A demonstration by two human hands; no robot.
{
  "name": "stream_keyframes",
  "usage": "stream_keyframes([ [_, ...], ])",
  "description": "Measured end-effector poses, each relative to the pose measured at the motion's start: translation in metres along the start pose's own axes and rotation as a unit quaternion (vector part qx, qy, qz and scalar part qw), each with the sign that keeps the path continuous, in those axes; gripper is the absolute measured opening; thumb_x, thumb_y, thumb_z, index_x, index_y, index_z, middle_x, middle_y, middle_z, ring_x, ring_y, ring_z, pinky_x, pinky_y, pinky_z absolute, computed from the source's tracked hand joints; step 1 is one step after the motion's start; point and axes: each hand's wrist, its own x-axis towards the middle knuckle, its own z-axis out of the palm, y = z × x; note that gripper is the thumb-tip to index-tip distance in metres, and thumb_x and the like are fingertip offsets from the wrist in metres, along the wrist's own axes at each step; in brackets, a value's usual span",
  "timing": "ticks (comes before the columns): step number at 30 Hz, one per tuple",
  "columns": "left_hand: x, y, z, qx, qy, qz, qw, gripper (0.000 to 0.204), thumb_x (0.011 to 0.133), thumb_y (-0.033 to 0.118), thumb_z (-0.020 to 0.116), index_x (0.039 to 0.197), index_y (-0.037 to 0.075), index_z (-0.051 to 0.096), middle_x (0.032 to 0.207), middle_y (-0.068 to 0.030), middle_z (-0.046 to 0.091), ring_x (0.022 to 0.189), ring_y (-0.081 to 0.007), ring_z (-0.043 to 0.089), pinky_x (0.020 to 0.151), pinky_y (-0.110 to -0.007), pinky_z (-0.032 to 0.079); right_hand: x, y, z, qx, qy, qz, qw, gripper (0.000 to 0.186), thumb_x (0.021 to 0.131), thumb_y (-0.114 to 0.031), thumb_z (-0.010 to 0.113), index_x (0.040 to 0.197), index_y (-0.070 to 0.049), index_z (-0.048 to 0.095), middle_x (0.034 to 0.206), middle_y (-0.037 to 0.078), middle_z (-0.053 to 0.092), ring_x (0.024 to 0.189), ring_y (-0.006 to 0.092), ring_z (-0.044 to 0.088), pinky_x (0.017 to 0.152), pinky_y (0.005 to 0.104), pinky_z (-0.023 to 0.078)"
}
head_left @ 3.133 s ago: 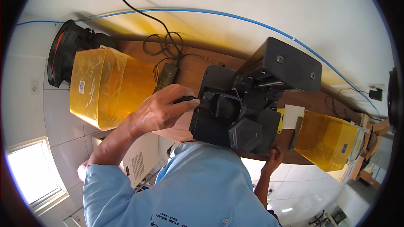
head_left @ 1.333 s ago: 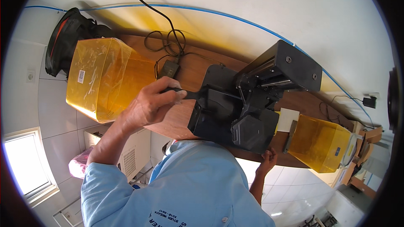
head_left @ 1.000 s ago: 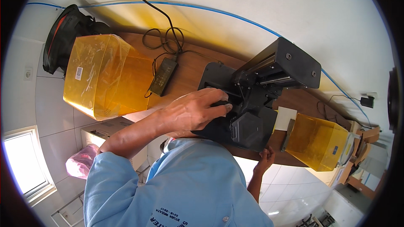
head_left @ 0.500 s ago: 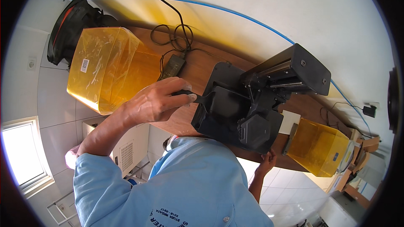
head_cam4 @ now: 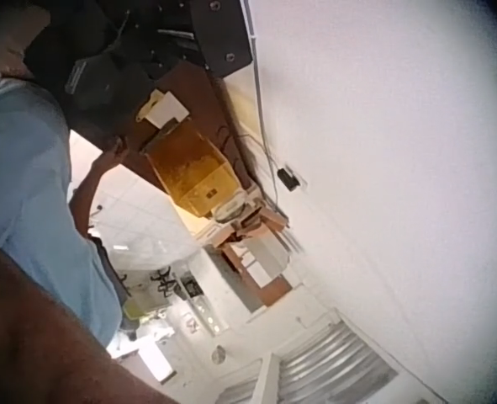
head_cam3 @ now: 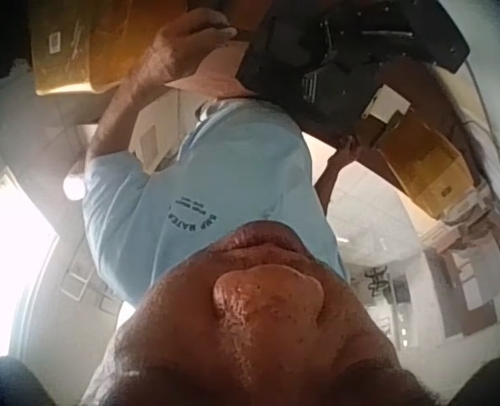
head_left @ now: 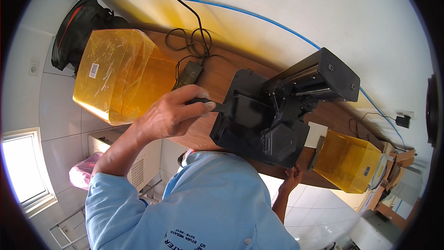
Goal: The recorder prepares a 3D-printed dental model, involving cleaning, removal from the printer, and initial processing.
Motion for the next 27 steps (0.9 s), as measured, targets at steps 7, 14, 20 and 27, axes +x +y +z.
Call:
stream_keyframes([
  [7,0.05,0.008,0.06,-0.071,0.02,0.066,0.995,0.025,0.081,0.002,0.076,0.105,0.001,0.071,0.106,-0.016,0.062,0.091,-0.0347,0.067,0.077,-0.042,0.058,0.0,0.002,0.001,0.005,0.0,0.002,1.0,0.033,0.1,-0.01,0.068,0.13,0.001,0.061,0.098,0.005,0.068,0.089,0.0129,0.066,0.079,0.0281,0.055],
  [14,0.046,-0.005,0.046,-0.028,0.015,0.098,0.995,0.03,0.077,-0.005,0.076,0.106,0.001,0.072,0.105,-0.017,0.064,0.09,-0.035,0.068,0.072,-0.042,0.058,0.001,0.004,0.0,0.002,-0.003,-0.011,1.0,0.034,0.1,-0.011,0.069,0.131,0.001,0.06,0.098,0.005,0.067,0.089,0.0132,0.066,0.079,0.028,0.054],
  [20,0.004,-0.006,0.01,0.006,0.002,0.037,0.999,0.024,0.083,0.0,0.077,0.107,0.002,0.072,0.105,-0.0159,0.064,0.09,-0.0335,0.068,0.072,-0.04,0.058,0.004,0.006,-0.004,0.001,-0.009,-0.012,1.0,0.033,0.1,-0.01,0.068,0.13,0.001,0.06,0.098,0.006,0.067,0.089,0.0132,0.066,0.079,0.0278,0.054],
  [27,-0.032,0.006,0.017,-0.013,0.053,-0.019,0.998,0.023,0.084,0.0,0.079,0.106,0.003,0.074,0.102,-0.0158,0.065,0.087,-0.0326,0.069,0.072,-0.039,0.057,0.004,0.006,-0.004,-0.001,-0.022,-0.021,1.0,0.033,0.1,-0.009,0.067,0.13,0.001,0.061,0.098,0.006,0.067,0.088,0.0129,0.065,0.079,0.0275,0.054],
])
